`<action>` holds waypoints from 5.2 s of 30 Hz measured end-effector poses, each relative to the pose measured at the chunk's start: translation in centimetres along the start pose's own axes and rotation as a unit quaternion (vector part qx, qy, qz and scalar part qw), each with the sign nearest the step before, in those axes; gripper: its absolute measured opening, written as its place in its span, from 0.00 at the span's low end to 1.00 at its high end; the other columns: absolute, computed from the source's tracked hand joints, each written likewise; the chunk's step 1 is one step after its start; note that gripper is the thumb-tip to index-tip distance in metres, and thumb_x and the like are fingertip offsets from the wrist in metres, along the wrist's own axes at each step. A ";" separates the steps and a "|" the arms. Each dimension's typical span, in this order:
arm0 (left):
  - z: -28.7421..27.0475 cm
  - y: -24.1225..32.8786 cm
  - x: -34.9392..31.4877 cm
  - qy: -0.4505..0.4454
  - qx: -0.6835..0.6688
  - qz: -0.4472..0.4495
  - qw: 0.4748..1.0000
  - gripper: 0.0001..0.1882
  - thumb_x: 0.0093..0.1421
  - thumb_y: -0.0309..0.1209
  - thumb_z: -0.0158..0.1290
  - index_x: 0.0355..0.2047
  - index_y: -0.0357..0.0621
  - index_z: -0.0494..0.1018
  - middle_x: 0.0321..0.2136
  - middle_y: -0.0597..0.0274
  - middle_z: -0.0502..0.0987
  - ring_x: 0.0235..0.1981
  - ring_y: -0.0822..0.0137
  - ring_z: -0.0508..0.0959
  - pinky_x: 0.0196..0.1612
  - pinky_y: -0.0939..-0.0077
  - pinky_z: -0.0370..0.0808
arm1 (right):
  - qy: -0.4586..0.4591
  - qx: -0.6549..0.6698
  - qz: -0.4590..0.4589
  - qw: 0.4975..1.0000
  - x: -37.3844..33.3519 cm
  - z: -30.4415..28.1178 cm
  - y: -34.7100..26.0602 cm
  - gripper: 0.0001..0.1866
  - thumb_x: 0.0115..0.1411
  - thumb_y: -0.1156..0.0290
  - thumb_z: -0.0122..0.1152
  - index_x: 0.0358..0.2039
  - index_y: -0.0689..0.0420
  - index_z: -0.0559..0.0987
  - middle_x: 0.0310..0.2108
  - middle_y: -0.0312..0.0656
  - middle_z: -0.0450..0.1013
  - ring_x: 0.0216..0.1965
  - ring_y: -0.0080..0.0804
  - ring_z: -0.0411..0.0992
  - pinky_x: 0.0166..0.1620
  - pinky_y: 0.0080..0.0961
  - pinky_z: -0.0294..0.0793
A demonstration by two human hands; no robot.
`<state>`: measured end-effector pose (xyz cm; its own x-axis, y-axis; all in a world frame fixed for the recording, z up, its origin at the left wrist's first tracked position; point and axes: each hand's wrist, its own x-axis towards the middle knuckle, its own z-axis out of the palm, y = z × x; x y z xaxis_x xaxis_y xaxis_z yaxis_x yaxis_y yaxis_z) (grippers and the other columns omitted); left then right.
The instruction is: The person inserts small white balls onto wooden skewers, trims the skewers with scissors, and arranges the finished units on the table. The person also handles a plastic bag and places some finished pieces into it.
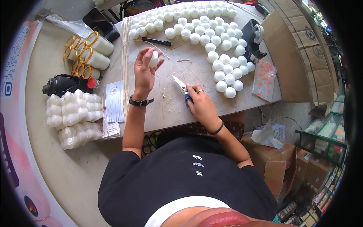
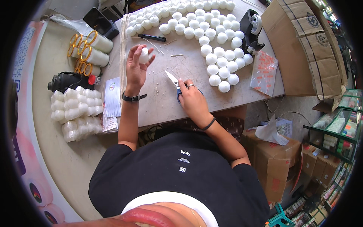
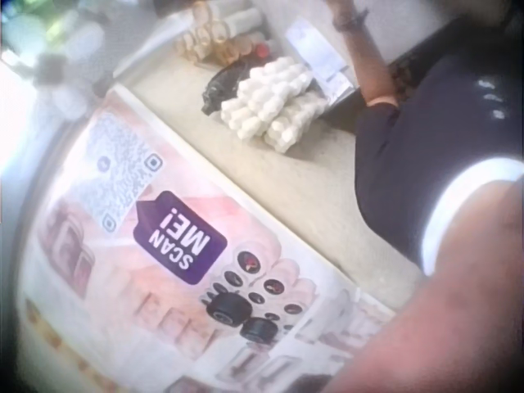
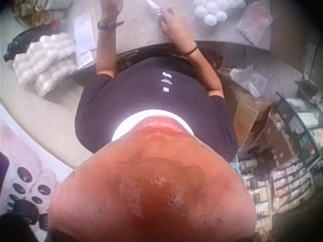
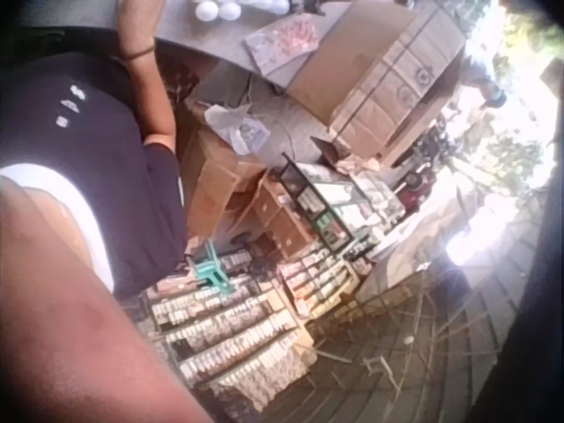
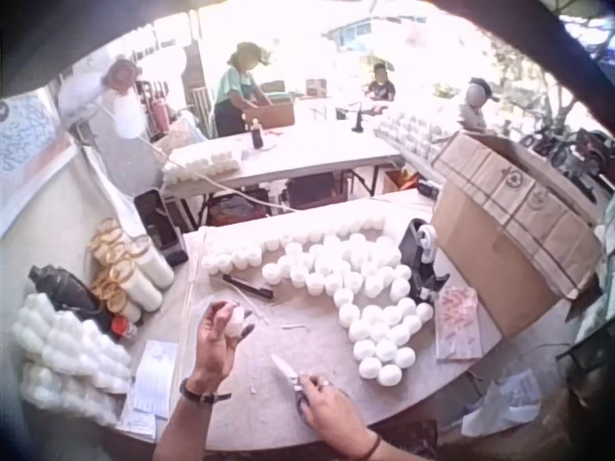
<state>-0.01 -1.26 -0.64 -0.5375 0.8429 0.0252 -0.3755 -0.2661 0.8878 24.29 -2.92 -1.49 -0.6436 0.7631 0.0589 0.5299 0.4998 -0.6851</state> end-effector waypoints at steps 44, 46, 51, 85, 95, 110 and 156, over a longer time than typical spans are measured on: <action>0.8 -3.5 22.6 -0.121 0.655 0.251 0.702 0.13 0.61 0.46 0.60 0.38 0.54 0.85 0.42 0.59 0.82 0.51 0.49 0.74 0.58 0.54 0.66 | 0.111 0.000 -0.053 0.992 -0.8 2.1 1.1 0.29 0.57 0.75 0.61 0.61 0.59 0.70 0.50 0.48 0.71 0.48 0.47 0.75 0.47 0.38 0.78; 1.2 -3.2 22.3 -0.121 0.665 0.250 0.693 0.13 0.62 0.45 0.60 0.39 0.55 0.85 0.42 0.60 0.82 0.51 0.49 0.74 0.57 0.54 0.66 | 0.109 0.004 -0.049 0.993 -0.9 2.1 1.1 0.30 0.56 0.76 0.61 0.61 0.59 0.70 0.50 0.49 0.71 0.48 0.48 0.74 0.48 0.38 0.77; 1.9 -2.8 21.7 -0.127 0.712 0.280 0.631 0.15 0.61 0.46 0.60 0.39 0.50 0.84 0.43 0.60 0.83 0.50 0.54 0.77 0.53 0.62 0.71 | 0.100 0.016 -0.042 0.994 -0.8 2.1 1.0 0.32 0.55 0.77 0.62 0.62 0.59 0.69 0.51 0.50 0.70 0.49 0.51 0.74 0.49 0.40 0.76; 2.0 -1.5 16.1 -0.035 0.641 0.307 0.702 0.19 0.63 0.43 0.59 0.51 0.48 0.80 0.45 0.53 0.82 0.44 0.53 0.82 0.51 0.60 0.76 | 0.155 -0.038 -0.010 0.987 -0.8 1.2 -0.7 0.23 0.60 0.82 0.52 0.57 0.71 0.70 0.50 0.62 0.68 0.50 0.56 0.72 0.55 0.40 0.74; 5.3 0.7 3.8 -0.140 0.595 0.337 0.717 0.14 0.65 0.37 0.59 0.46 0.46 0.82 0.47 0.54 0.81 0.50 0.53 0.77 0.55 0.62 0.72 | 0.177 -0.294 0.019 0.939 -1.0 3.1 0.0 0.19 0.59 0.72 0.56 0.50 0.63 0.80 0.53 0.48 0.75 0.47 0.36 0.74 0.46 0.26 0.75; 0.4 0.4 -7.8 -0.368 0.629 0.238 0.642 0.29 0.60 0.38 0.63 0.61 0.50 0.71 0.62 0.54 0.65 0.58 0.51 0.68 0.60 0.57 0.68 | 0.398 0.039 0.107 0.910 -12.1 -9.8 7.3 0.07 0.62 0.69 0.54 0.33 0.57 0.79 0.25 0.43 0.76 0.27 0.34 0.78 0.31 0.31 0.74; -5.8 1.4 -10.9 -0.413 0.667 0.156 0.600 0.41 0.54 0.46 0.60 0.66 0.44 0.64 0.64 0.56 0.66 0.68 0.53 0.60 0.73 0.48 0.48 | 0.088 -0.181 0.605 0.770 -29.7 9.2 25.8 0.25 0.63 0.50 0.47 0.34 0.54 0.86 0.38 0.52 0.81 0.40 0.52 0.81 0.42 0.49 0.79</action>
<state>0.98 -13.52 -2.31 0.3405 0.9401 0.0158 0.8807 -0.3248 0.3447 52.01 -16.50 -27.64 0.5116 0.7872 -0.3443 0.8221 -0.5650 -0.0703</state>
